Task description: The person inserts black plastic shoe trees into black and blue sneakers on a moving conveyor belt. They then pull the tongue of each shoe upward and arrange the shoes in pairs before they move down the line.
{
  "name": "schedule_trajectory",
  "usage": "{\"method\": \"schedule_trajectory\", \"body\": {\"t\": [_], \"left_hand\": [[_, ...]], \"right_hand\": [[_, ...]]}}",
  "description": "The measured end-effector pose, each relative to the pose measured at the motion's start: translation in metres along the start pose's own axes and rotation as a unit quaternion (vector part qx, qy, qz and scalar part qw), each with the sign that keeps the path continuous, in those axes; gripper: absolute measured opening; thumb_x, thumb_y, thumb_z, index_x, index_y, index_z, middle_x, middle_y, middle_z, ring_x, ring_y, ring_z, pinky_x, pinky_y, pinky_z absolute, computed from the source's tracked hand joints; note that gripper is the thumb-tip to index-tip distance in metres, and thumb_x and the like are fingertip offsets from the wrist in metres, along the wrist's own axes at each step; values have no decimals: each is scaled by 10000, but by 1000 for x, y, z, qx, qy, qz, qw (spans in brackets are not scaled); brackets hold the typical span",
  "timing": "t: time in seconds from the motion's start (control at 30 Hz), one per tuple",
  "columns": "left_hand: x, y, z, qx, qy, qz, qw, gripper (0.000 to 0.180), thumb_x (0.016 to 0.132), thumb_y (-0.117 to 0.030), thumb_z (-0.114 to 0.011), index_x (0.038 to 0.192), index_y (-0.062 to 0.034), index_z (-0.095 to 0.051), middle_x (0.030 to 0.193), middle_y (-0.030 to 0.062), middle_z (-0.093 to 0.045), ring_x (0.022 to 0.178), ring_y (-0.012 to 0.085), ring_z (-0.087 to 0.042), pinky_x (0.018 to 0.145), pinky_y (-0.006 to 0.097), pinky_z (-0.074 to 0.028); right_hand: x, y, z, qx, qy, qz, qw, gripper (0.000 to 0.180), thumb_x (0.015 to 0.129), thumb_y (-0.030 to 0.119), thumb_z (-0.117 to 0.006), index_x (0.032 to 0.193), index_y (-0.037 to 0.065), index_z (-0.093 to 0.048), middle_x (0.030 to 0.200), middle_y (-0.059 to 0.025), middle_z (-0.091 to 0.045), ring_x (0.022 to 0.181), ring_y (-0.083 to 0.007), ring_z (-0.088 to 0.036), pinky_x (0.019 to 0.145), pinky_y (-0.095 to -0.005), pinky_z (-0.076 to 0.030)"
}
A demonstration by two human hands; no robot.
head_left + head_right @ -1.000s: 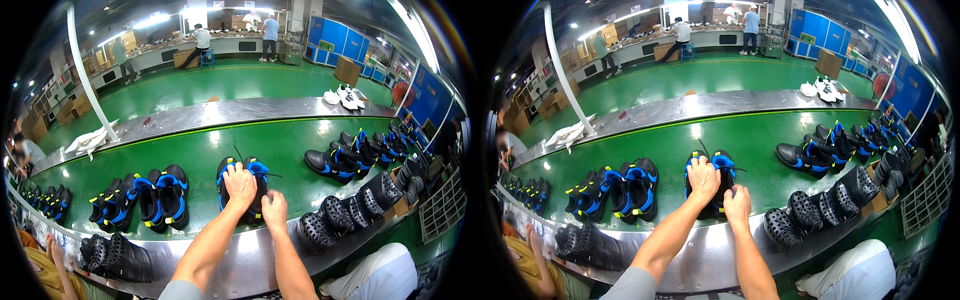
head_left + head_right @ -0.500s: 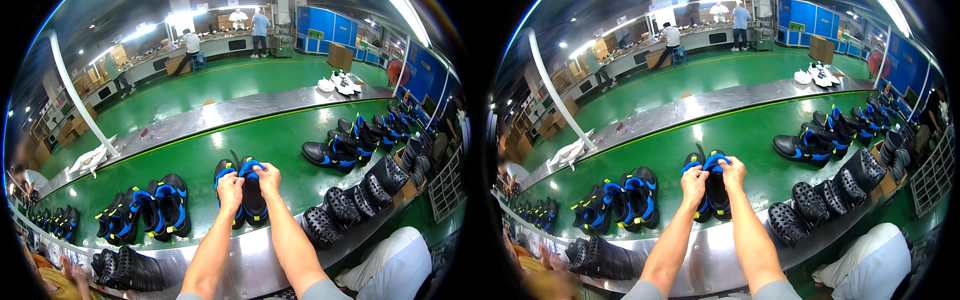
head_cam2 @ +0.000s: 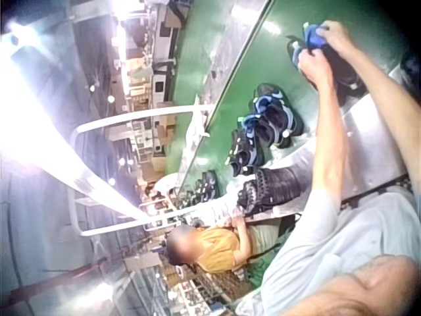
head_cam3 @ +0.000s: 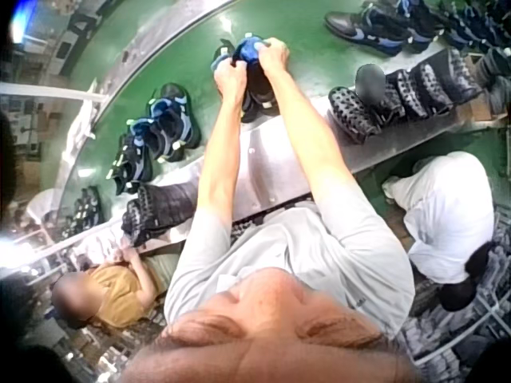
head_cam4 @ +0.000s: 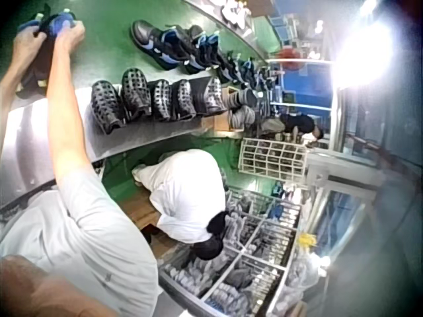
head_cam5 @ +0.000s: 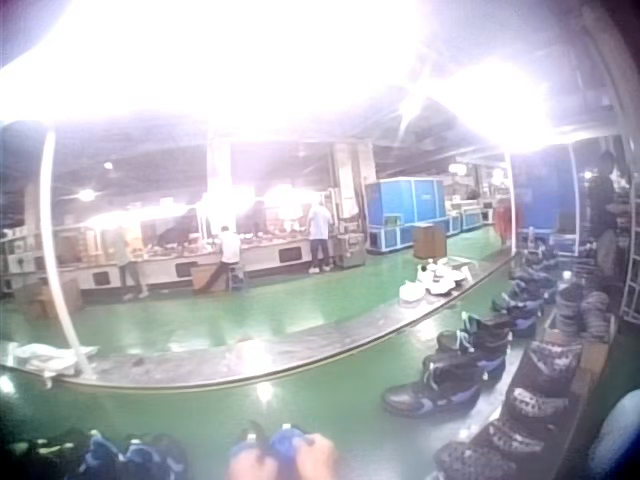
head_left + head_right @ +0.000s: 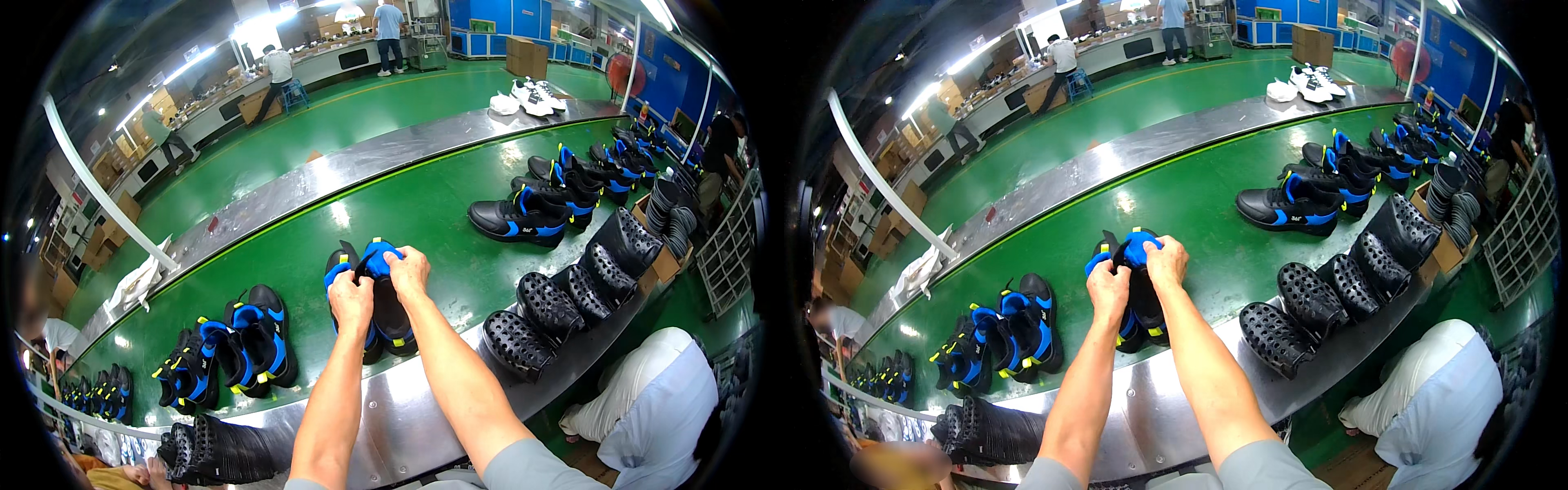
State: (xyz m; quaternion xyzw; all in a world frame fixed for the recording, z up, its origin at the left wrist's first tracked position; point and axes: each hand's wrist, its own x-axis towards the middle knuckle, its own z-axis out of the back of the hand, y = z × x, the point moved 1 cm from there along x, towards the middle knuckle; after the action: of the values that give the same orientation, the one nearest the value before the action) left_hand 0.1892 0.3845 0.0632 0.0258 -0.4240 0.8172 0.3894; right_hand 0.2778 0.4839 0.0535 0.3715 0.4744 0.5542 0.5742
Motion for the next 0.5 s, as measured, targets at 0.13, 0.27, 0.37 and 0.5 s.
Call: {"method": "schedule_trajectory", "body": {"t": [0.13, 0.27, 0.37, 0.5], "left_hand": [[2, 18, -2, -96, 5, 56, 994, 224, 854, -179, -643, 917, 13, -740, 673, 116, -644, 612, 195, -603, 616, 372, -473], [2, 12, 1, -201, 60, 170, 963, 217, 870, -164, -644, 954, 10, -744, 698, 68, -653, 607, 151, -582, 593, 347, -461], [3, 14, 4, -246, 69, 185, 949, 201, 875, -141, -632, 952, 4, -749, 662, -10, -589, 572, 83, -488, 530, 306, -387], [0, 9, 8, -257, 62, 197, 944, 198, 874, -131, -623, 942, 12, -743, 661, -31, -568, 570, 74, -461, 524, 295, -364]], "right_hand": [[-2, 3, -5, 20, -15, 7, 1000, 232, 838, 182, -779, 993, 13, -743, 937, -160, -741, 872, -273, -704, 811, -399, -536], [1, 1, -4, 28, -22, -2, 999, 232, 834, 183, -786, 979, 6, -743, 937, -169, -739, 867, -278, -703, 813, -401, -534], [0, 0, -6, 30, -21, -3, 999, 232, 834, 183, -786, 975, 4, -742, 935, -171, -740, 866, -283, -703, 816, -404, -533], [-2, 0, -6, 29, -14, -1, 999, 236, 834, 187, -785, 977, 3, -740, 925, -172, -739, 872, -288, -703, 823, -407, -532]]}}
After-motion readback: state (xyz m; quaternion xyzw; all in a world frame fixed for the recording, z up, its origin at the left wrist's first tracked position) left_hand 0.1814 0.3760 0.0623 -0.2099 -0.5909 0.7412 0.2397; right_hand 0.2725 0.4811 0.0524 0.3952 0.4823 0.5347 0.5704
